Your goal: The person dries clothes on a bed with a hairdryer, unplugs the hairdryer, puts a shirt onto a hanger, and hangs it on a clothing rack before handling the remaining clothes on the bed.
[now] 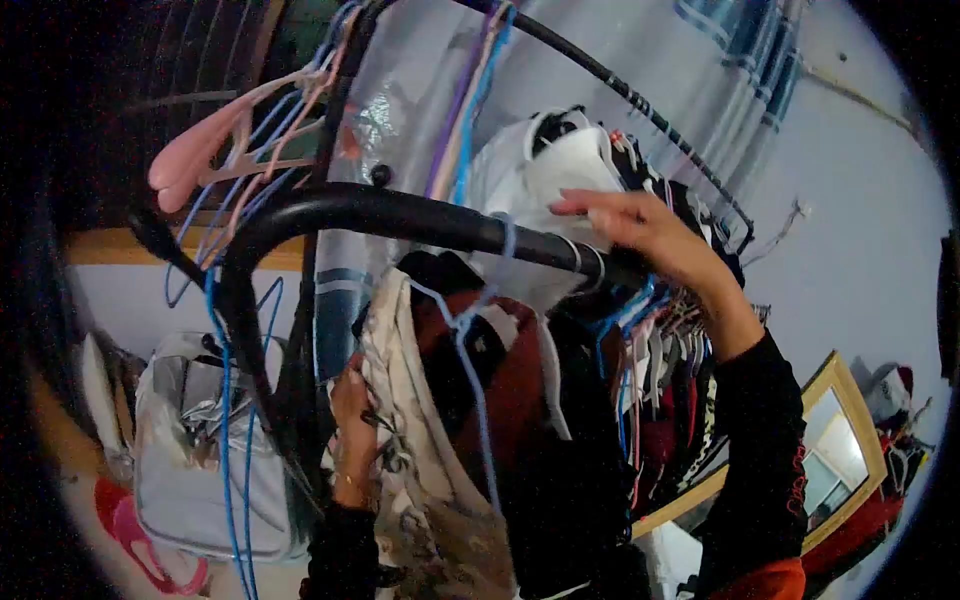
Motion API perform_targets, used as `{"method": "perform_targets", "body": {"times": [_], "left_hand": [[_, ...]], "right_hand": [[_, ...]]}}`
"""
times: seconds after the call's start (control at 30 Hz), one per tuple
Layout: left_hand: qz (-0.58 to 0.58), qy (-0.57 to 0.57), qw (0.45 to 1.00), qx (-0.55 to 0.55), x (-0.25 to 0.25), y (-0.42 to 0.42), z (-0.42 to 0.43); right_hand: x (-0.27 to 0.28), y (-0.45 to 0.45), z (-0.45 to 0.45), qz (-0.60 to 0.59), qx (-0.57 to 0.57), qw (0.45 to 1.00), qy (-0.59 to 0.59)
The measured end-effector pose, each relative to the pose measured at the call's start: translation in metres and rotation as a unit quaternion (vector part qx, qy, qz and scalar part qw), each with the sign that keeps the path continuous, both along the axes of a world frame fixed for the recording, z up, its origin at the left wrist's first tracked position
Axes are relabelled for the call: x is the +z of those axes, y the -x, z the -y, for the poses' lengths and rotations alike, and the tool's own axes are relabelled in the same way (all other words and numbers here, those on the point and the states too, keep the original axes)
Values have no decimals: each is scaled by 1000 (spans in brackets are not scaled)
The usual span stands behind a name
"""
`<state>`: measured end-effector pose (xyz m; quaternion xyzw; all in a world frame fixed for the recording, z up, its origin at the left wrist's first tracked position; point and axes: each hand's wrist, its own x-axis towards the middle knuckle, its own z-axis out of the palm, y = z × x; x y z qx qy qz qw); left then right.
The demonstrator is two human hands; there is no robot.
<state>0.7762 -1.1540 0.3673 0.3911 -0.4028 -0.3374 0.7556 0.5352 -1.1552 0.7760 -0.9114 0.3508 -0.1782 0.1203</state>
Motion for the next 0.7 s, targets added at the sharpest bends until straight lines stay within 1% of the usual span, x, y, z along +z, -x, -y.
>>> {"method": "perform_targets", "body": {"times": [0.03,0.07,0.1,0.13,0.17,0.2,0.23,0.3,0.33,0.37,0.4,0.43,0.47,0.5,0.53,0.6,0.63,0.67,0.7], "left_hand": [[8,-3,1000,-6,-32,3,-2],[19,20,999,-20,-64,9,-8],[52,33,998,-23,-79,10,-26],[83,48,995,-26,-94,10,-44],[163,17,986,-30,-111,7,-67],[245,-8,969,-33,-129,4,-90],[302,-35,951,-49,-143,0,-113],[344,-119,924,-113,-166,-5,-155],[354,-170,908,-148,-176,-8,-176],[363,-220,886,-185,-184,-10,-196],[370,-260,866,-214,-190,-11,-210],[378,-291,844,-244,-192,-9,-222],[384,-312,825,-272,-194,-5,-228],[392,-321,808,-300,-194,1,-230],[403,-322,791,-329,-193,8,-229],[425,-309,757,-387,-188,24,-226],[439,-302,737,-415,-184,30,-226],[458,-287,716,-442,-184,29,-227],[476,-276,696,-462,-186,26,-228]], "right_hand": [[0,-1,-6,113,22,986,-123],[1,1,-6,126,49,981,-140],[0,4,-6,135,67,978,-146],[-2,7,-12,142,89,976,-135],[-2,9,-21,147,111,975,-124],[-2,17,-34,117,118,982,-88],[-4,25,-53,86,125,987,-51],[-9,42,-101,52,79,996,-3],[-16,56,-120,40,89,994,52],[-27,68,-144,52,108,991,53],[-33,79,-167,0,92,994,57],[-52,92,-189,37,90,995,1],[-69,103,-211,27,90,993,-65],[-93,112,-230,35,120,986,-112],[-124,115,-254,93,118,974,-168],[-202,109,-304,185,45,947,-260],[-240,101,-324,283,26,919,-273],[-273,87,-344,266,-64,907,-320],[-302,70,-365,287,-140,894,-313]]}}
